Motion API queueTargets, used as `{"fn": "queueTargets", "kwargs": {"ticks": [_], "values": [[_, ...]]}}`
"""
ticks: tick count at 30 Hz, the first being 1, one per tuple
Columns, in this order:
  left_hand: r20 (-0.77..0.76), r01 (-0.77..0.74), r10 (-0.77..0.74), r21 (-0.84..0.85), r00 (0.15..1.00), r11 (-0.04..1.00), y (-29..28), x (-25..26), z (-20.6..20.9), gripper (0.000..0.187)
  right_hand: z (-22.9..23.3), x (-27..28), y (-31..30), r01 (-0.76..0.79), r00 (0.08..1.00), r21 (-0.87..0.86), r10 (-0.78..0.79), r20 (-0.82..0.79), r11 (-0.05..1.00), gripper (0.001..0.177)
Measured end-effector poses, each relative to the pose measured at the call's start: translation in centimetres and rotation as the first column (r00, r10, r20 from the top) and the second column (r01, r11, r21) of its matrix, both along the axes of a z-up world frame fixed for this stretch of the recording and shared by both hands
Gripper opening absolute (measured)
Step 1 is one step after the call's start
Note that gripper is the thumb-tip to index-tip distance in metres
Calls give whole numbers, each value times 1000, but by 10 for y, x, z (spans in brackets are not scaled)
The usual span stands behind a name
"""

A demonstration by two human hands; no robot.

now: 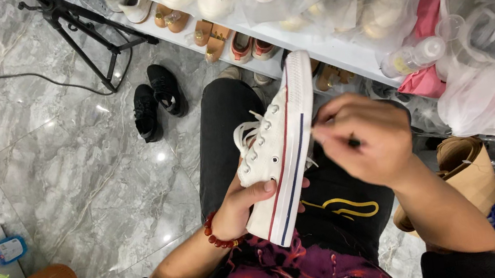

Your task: The person cleans a white sneaker by applying cleaning liquid from a small bottle using a cotton swab to the rubber midsole and toe cap.

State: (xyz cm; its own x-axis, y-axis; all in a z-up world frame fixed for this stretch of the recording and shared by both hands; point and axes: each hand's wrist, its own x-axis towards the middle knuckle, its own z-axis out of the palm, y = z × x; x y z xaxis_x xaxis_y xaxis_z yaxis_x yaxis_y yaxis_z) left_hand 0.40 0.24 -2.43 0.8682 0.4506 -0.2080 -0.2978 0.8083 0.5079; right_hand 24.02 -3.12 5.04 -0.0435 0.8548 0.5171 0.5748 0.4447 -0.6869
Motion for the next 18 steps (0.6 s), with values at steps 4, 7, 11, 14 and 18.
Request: {"fn": "queueTargets", "kwargs": {"ticks": [4,7,11,14,18], "values": [[-11,15,-15,-31,1000,999,4,1,2,85,-1,-3,-6,23,996,35,-26,81,999,28],[15,9,-9,-33,1000,999,1,-2,5,82,-6,-16,-16,-114,993,30,113,40,993,21],[6,3,-3,-20,1000,1000,3,-1,1,82,-14,-14,-19,-135,990,22,136,-36,991,15],[-8,-26,25,-11,1000,1000,2,1,3,85,-19,-16,-27,-101,994,5,101,-50,995,18],[-18,-53,52,-7,998,999,1,1,8,92,-31,-20,-38,-198,973,50,203,-109,979,14]]}}
